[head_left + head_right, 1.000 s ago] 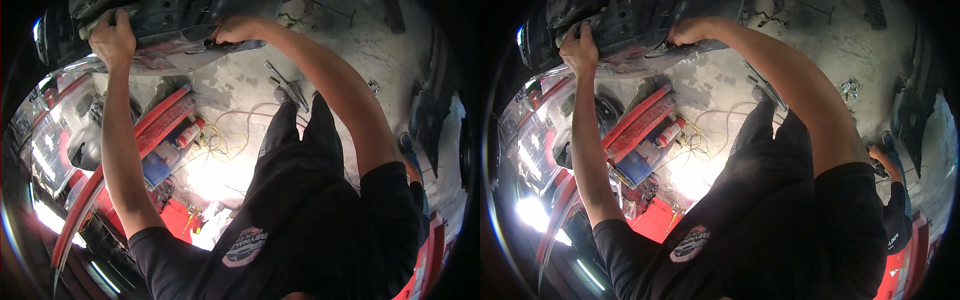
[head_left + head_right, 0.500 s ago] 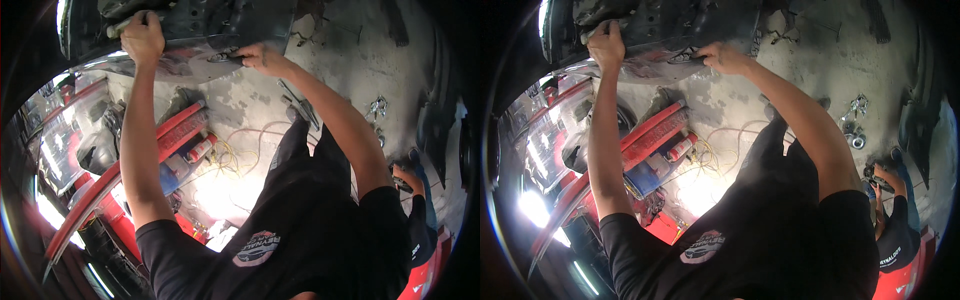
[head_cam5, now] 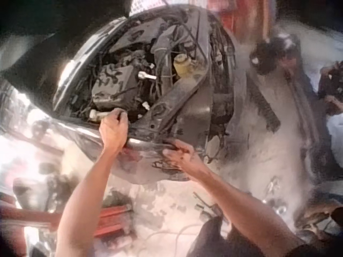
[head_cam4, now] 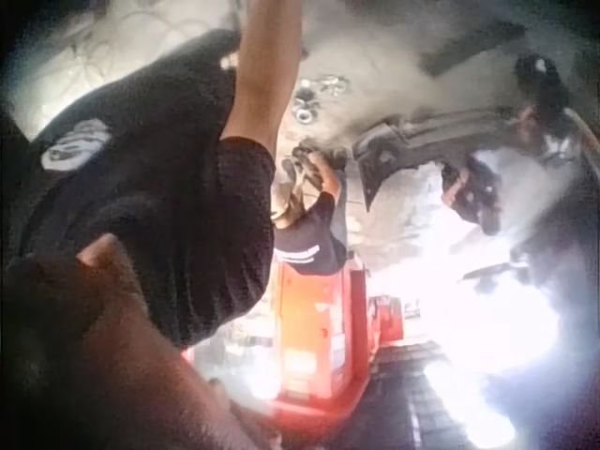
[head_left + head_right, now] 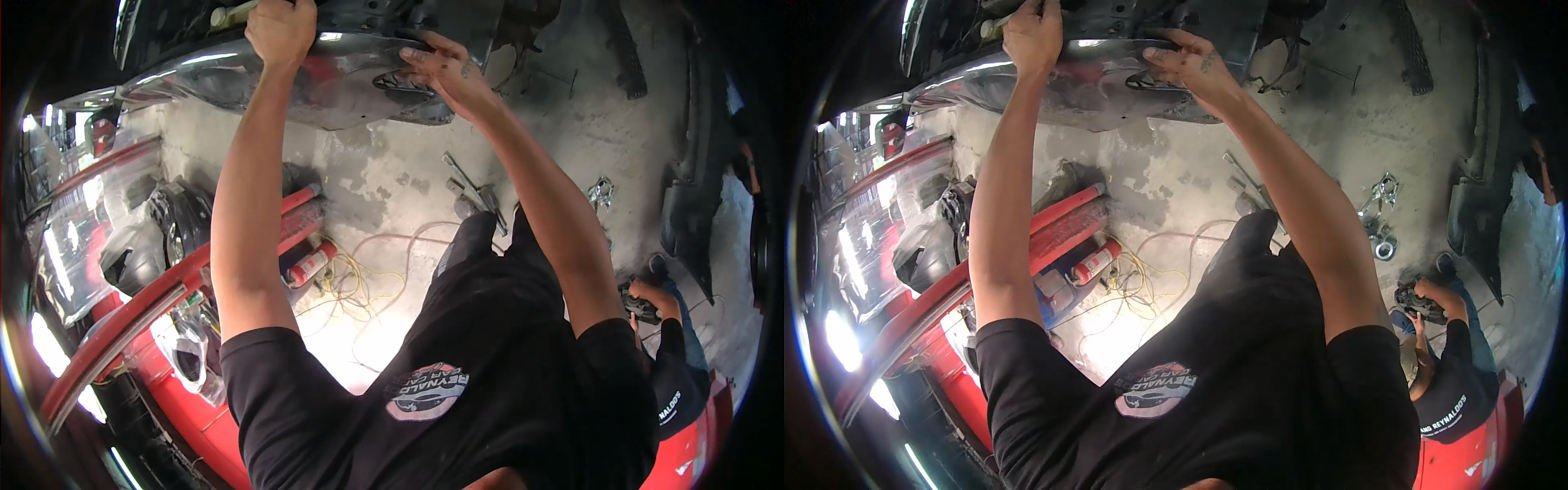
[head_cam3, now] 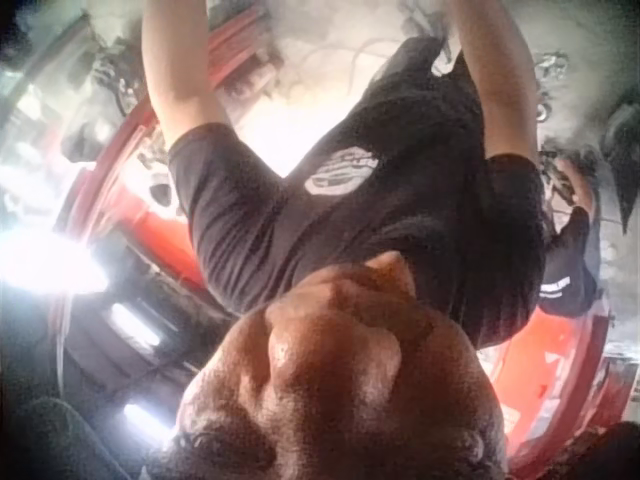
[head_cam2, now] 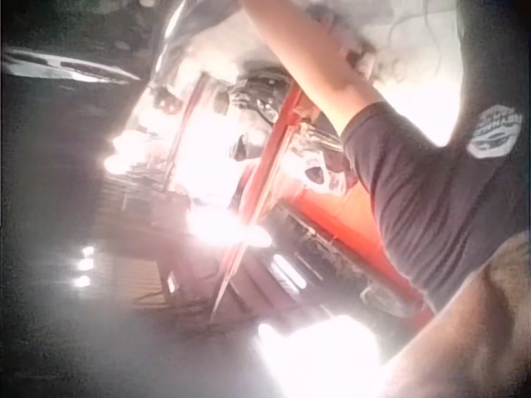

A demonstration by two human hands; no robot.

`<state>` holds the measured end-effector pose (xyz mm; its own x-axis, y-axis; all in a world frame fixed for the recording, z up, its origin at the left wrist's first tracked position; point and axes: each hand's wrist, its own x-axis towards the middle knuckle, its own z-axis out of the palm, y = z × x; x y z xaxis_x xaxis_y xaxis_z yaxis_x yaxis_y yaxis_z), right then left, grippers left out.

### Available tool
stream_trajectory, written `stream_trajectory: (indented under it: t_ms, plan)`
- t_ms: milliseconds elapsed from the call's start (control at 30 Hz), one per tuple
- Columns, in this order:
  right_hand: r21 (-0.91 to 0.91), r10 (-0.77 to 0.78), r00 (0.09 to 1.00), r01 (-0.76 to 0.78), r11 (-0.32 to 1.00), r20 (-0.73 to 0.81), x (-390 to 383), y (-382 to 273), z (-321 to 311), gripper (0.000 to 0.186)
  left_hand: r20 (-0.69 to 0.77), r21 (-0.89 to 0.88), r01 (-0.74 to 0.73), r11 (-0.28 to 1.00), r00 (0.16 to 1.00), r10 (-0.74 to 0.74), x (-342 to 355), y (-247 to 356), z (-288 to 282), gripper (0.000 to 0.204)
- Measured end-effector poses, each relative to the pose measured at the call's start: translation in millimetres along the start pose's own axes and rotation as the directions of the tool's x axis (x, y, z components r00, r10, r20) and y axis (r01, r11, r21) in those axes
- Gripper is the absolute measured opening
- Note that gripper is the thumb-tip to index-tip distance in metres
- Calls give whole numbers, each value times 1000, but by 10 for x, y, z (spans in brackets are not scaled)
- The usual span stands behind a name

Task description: The person works on the front fender and headlight area of a vehicle, handling parts of the body panel and checking the fit near the wheel well and engine bay.

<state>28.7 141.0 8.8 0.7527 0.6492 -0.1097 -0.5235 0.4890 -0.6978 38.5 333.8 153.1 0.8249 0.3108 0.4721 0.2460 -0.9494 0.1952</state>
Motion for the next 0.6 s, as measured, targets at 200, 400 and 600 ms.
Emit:
stream_trajectory:
  t_ms: [200,400,600]
  plan:
    - [301,28,986,23,953,-164,76,399,167,44,24,-204,1,979,1000,4,-29,-66,-88,26]
    - [-238,-95,966,37,971,-239,97,814,169,55,-51,-338,-115,934,993,104,-80,-150,-102,25]
    - [-417,-197,951,82,905,-240,138,789,189,41,-161,-647,-208,733,978,136,-251,-158,-282,24]
